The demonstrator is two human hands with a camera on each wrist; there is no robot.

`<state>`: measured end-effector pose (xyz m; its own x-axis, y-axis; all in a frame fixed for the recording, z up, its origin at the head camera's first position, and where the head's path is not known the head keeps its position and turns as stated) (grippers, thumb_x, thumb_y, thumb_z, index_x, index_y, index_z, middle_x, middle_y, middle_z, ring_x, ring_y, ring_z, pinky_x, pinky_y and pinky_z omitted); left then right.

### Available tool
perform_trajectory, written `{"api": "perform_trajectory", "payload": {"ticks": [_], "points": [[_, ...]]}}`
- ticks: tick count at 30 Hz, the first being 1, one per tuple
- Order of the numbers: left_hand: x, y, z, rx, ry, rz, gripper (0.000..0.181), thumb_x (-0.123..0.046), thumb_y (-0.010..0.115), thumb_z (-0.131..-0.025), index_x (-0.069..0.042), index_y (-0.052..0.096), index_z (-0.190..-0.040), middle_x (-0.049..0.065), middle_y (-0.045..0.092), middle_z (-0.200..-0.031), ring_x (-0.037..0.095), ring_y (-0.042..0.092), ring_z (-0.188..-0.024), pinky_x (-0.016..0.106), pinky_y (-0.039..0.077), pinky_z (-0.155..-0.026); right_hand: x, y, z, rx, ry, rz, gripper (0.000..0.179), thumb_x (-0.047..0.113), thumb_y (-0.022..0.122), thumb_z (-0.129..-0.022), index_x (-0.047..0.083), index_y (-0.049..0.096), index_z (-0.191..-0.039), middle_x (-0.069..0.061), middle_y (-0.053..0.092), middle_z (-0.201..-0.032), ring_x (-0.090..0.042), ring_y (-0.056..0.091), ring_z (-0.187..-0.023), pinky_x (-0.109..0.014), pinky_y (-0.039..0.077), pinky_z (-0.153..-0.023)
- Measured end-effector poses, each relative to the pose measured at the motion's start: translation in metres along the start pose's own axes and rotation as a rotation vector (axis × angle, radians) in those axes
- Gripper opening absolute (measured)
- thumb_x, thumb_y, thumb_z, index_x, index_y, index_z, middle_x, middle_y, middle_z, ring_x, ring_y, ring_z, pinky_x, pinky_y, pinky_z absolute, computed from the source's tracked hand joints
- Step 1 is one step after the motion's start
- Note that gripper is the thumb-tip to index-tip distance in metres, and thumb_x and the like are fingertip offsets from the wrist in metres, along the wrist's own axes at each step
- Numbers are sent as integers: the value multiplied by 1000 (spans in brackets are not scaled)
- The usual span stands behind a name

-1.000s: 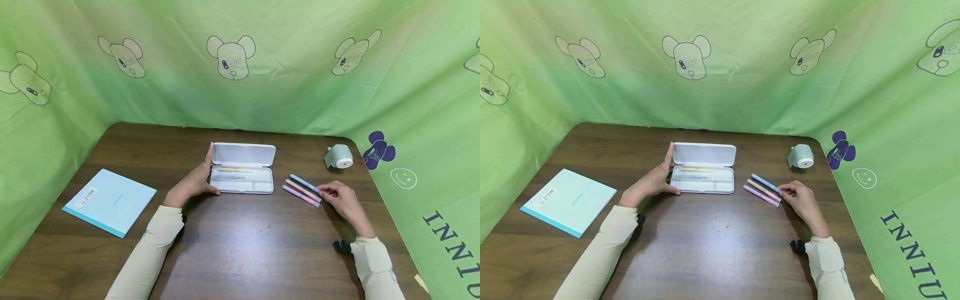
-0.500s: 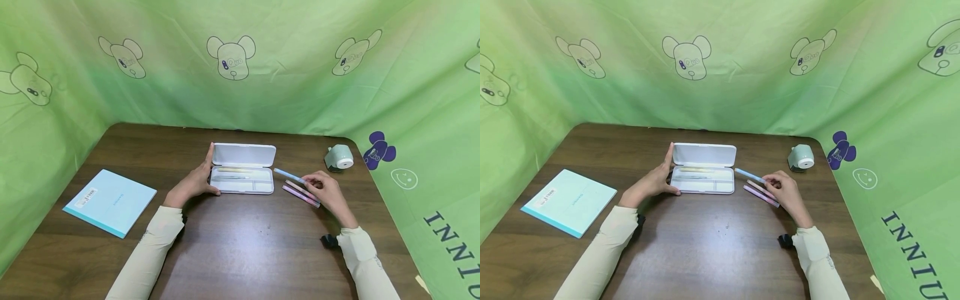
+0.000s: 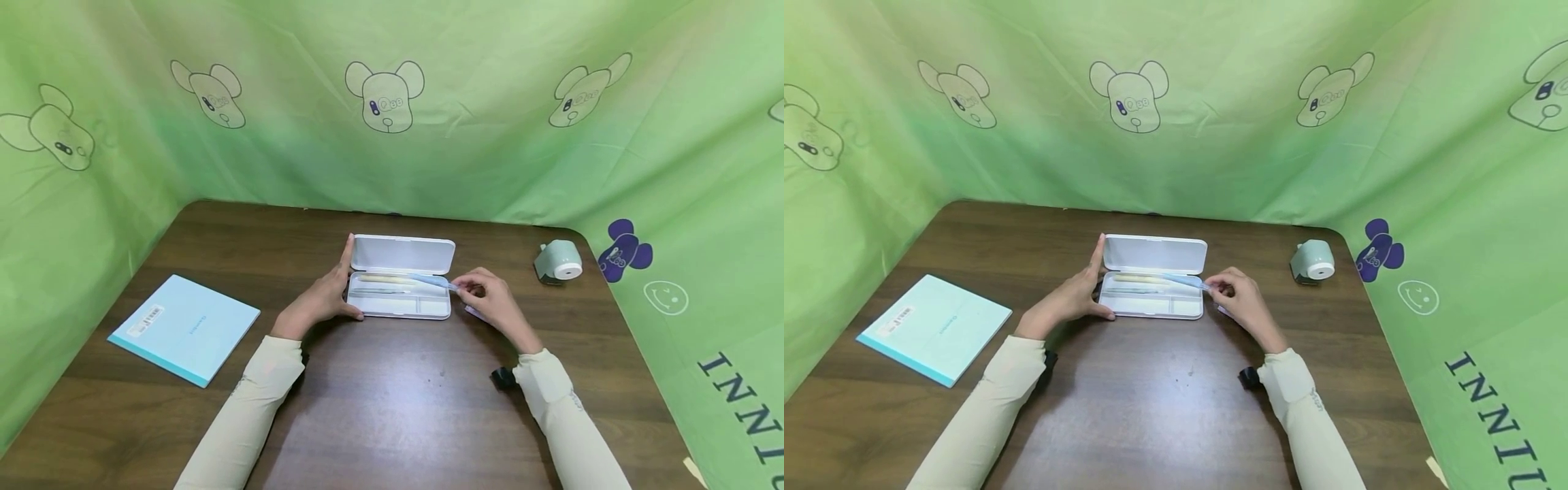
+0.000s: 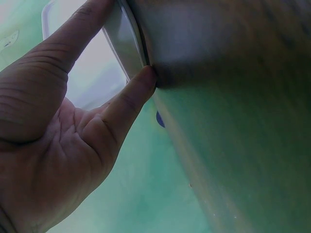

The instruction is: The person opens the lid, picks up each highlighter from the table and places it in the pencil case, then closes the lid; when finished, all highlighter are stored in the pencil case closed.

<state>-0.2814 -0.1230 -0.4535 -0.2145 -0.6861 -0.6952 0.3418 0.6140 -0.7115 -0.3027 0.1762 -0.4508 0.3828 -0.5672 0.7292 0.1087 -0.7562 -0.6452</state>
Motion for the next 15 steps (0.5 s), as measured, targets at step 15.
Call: {"api": "perform_trajectory", "payload": {"ticks": [15], "points": [[3, 1, -1, 6, -21, 0, 157, -17, 99, -82, -26, -34, -167, 31, 13, -176, 53, 36, -153, 63, 36, -122, 51, 67, -36, 114, -131, -104, 16, -9, 74, -93, -5, 80, -108, -12, 67, -97, -23, 66, -88, -29, 59, -80]]}}
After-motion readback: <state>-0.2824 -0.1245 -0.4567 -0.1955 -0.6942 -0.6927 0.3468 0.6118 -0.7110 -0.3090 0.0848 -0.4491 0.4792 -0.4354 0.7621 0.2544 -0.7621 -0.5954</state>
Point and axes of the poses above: each hand's wrist, its own z-axis away from the middle knuckle, its own y-axis out of the palm, x = y × z, the point moved 9 cm from there along -z, towards the middle knuckle
